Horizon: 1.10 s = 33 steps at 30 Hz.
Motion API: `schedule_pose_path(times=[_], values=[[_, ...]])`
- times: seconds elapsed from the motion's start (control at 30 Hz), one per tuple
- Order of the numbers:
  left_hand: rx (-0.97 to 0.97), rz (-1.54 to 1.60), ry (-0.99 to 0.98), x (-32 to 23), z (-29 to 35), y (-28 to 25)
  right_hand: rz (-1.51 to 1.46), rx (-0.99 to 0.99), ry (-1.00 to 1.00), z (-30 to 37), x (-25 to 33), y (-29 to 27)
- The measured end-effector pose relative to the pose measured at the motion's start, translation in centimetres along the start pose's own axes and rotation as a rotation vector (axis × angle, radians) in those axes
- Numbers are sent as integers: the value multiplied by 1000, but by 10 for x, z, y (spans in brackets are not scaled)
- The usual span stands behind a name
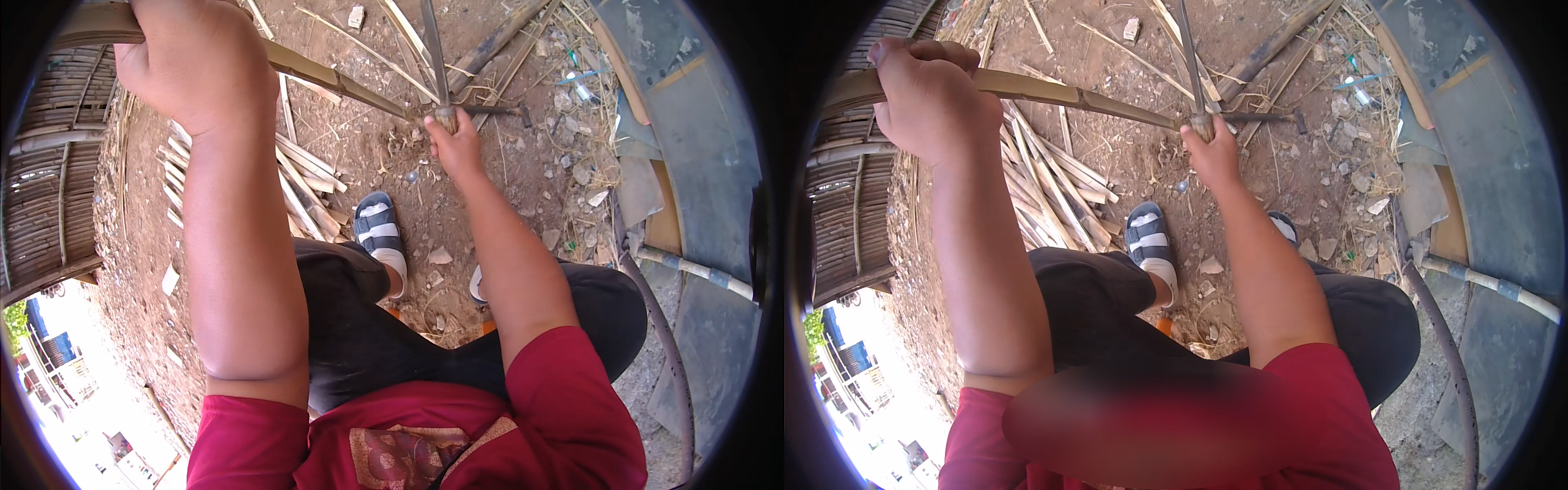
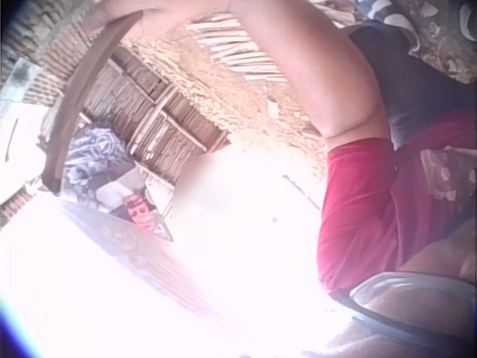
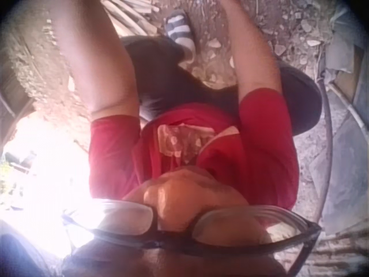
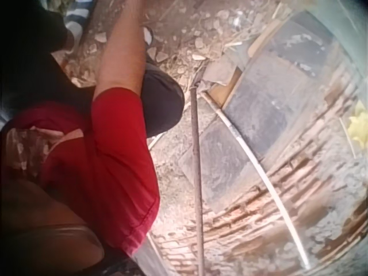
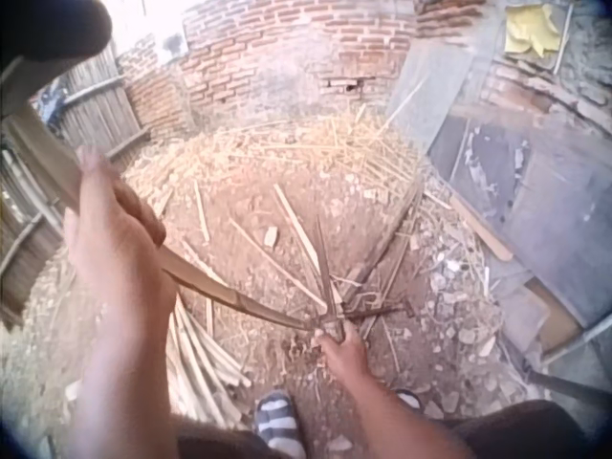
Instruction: The person shaves a piece of bamboo using a large blade, removing thin strips from the surface.
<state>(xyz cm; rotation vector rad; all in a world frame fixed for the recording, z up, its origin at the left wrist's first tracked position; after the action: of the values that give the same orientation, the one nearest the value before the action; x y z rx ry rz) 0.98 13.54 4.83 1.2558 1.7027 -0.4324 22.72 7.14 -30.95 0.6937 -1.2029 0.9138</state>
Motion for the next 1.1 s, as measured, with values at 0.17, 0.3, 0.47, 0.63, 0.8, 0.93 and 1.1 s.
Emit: schedule_pose_path(times=[0.17, 0.3, 0.47, 0.63, 0.8, 0.93, 1.1], values=[[54, -33, 30, 3, -2, 1, 29, -25, -145, -9, 60, -5], [108, -84, 41, 11, -10, -3, 115, -110, -319, -1, 92, -6], [71, 1, 19, 15, -16, -6, 326, -255, -238, 27, 40, -1], [90, 95, -34, 32, -12, 7, 975, 260, 133, 42, -155, -3], [86, 72, -18, 34, -13, -4, 432, 366, 547, 60, -134, 2], [30, 81, -39, 25, -16, -8, 117, 306, 598, 61, -115, -4], [89, 160, -14, 15, -33, -13, -26, 112, 430, 31, -74, -2]])
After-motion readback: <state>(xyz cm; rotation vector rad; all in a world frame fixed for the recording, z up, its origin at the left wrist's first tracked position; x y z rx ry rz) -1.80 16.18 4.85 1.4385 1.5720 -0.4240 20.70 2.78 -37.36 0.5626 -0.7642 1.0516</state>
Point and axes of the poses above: each hand's wrist, its own z-axis away from the middle knuckle, its own y-axis out of the palm, x = y × z, the point moved 7 cm from there along -z, towards the middle knuckle, and after that the axes turned 2 degrees about z, right-handed, at the moved point
